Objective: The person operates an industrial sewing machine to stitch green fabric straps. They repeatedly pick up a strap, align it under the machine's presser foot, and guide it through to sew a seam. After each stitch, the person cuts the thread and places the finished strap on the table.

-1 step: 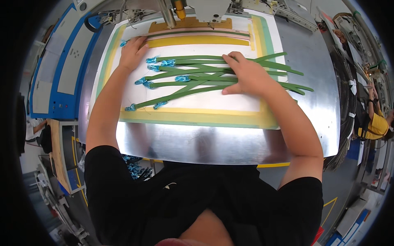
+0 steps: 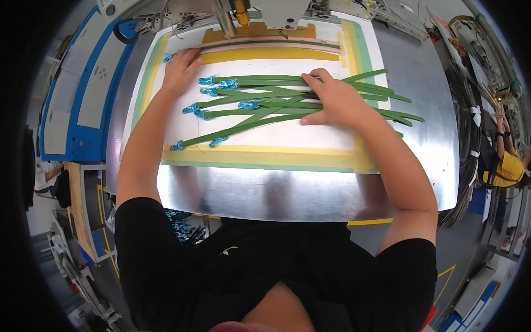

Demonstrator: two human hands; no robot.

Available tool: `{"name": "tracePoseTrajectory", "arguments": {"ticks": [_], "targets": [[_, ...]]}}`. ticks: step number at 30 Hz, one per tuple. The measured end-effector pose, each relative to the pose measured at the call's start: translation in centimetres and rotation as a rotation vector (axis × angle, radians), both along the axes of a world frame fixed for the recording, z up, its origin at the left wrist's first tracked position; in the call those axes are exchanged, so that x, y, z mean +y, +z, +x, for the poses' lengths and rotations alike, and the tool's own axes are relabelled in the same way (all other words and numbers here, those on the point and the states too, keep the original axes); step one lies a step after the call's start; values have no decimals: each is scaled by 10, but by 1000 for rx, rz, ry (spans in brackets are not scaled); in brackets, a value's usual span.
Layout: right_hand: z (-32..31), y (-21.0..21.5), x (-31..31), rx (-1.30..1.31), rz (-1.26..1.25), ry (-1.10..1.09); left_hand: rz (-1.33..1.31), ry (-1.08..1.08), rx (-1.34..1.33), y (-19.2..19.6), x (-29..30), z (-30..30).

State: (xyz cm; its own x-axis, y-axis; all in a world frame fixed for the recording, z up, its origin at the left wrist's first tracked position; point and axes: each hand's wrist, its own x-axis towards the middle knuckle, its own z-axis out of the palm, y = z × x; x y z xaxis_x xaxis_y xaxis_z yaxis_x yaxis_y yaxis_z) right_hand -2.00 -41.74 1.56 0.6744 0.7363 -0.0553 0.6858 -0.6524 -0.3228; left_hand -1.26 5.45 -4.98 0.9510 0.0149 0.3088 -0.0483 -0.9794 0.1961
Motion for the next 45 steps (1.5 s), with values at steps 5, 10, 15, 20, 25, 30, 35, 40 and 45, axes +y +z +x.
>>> {"name": "tracePoseTrajectory", "arguments": {"ticks": [5, 10, 15, 20, 25, 30, 35, 40, 45], "targets": [[-7, -3, 2, -2, -41, -56, -25, -55, 3, -5, -18, 4], [-12, -13, 8, -19, -7, -110, 157, -204, 8, 8, -20, 4], [-9, -23, 9, -77, 45, -72, 101, -181, -15, -5, 7, 15], [17, -29, 37, -56, 383, -148, 77, -252, -34, -12, 3, 18], [66, -33, 133, -271, 201, -343, 130, -320, -39, -14, 7, 19], [101, -67, 214, -317, 187, -331, 131, -393, -40, -19, 10, 21], [94, -91, 234, -354, 185, -344, 128, -313, -26, -25, -5, 19], [94, -88, 230, -318, 181, -348, 149, -235, 9, -30, -20, 26], [98, -95, 227, -377, 153, -332, 199, -347, -99, -39, 2, 33]]}}
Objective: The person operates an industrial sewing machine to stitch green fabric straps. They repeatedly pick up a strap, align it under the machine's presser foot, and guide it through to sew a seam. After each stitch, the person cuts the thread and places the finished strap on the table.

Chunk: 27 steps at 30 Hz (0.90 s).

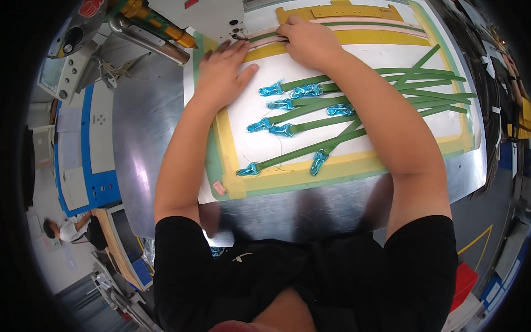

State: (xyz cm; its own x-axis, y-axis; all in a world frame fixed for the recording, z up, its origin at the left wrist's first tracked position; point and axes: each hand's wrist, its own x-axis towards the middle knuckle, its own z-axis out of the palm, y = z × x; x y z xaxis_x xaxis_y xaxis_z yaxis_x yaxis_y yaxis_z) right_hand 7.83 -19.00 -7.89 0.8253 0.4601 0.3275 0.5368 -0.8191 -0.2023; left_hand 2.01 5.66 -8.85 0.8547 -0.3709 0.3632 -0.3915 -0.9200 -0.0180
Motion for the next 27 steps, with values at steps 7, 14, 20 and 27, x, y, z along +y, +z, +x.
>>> {"name": "tracePoseTrajectory", "arguments": {"ticks": [7, 14, 20, 27], "targets": [[-2, 3, 0, 33, -29, -13, -301, -36, 85, 12, 22, 11], [-3, 0, 3, -1, -40, 15, -166, -87, -15, -8, 9, 12], [-2, -4, 13, -21, -69, 138, -101, -47, 33, -11, 9, 15], [-4, -2, 14, -6, -92, 144, -112, 10, 98, -1, 3, 10]]}}
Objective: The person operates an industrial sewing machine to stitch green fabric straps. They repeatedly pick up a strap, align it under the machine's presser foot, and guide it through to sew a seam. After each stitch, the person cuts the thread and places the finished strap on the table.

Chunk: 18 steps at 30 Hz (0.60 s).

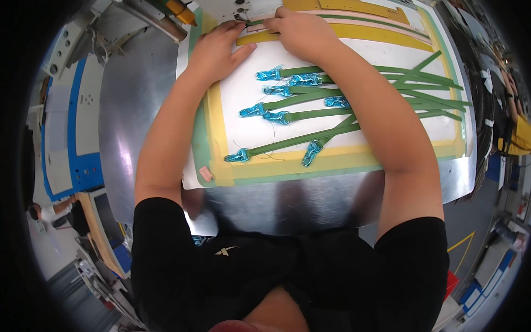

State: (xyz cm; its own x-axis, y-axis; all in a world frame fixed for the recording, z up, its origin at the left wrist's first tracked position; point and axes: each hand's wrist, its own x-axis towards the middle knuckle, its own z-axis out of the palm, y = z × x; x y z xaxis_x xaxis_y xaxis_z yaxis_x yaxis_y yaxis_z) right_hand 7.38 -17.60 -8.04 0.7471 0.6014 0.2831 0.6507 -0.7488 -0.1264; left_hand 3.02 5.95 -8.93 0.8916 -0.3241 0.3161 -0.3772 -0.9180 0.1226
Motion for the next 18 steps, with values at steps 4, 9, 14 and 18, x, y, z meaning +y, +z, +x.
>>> {"name": "tracePoseTrajectory", "arguments": {"ticks": [4, 9, 14, 18], "targets": [[-3, -1, -1, -56, -32, -17, 24, 45, 91, 9, -7, -5], [0, 1, 1, -40, -48, -24, 29, 69, 96, 9, -11, -6], [0, 1, 0, -39, -18, -15, 18, 79, 50, 2, -12, -4], [0, -3, 0, -45, 12, -9, 47, 67, 22, 4, -12, -6]]}}
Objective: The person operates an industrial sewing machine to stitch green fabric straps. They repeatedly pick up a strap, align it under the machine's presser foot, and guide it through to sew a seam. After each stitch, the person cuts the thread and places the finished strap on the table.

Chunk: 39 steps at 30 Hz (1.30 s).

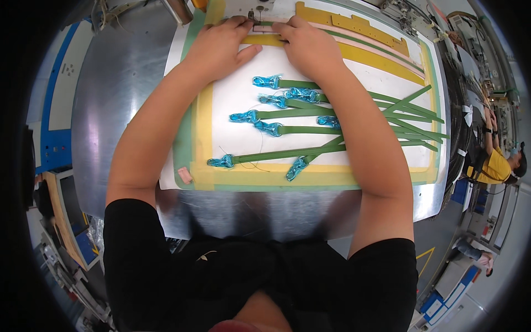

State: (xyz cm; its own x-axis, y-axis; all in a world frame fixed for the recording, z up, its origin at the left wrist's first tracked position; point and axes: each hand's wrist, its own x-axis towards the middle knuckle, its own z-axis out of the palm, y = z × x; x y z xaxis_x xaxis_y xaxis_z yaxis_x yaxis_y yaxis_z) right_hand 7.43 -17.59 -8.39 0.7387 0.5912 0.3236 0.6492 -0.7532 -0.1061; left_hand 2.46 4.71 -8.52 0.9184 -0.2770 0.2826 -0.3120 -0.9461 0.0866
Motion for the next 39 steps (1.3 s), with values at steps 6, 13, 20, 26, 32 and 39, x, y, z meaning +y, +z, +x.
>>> {"name": "tracePoseTrajectory", "arguments": {"ticks": [6, 13, 20, 26, 32, 39], "targets": [[-1, 1, 1, -11, -17, -2, -24, -17, -47, -5, 1, -1], [-3, 1, 1, -16, -31, -11, 26, 4, -23, -6, -1, 0], [-5, 0, 0, -37, -34, -16, 2, 6, -80, -10, -3, -1], [-7, 3, 2, 25, -3, -32, 24, 2, -5, -1, -5, -2], [-15, 21, 9, 133, 1, -73, 25, 3, -72, -8, -6, -1], [-7, 3, 3, 10, 1, -47, 51, 10, -82, -11, -7, 0]]}}
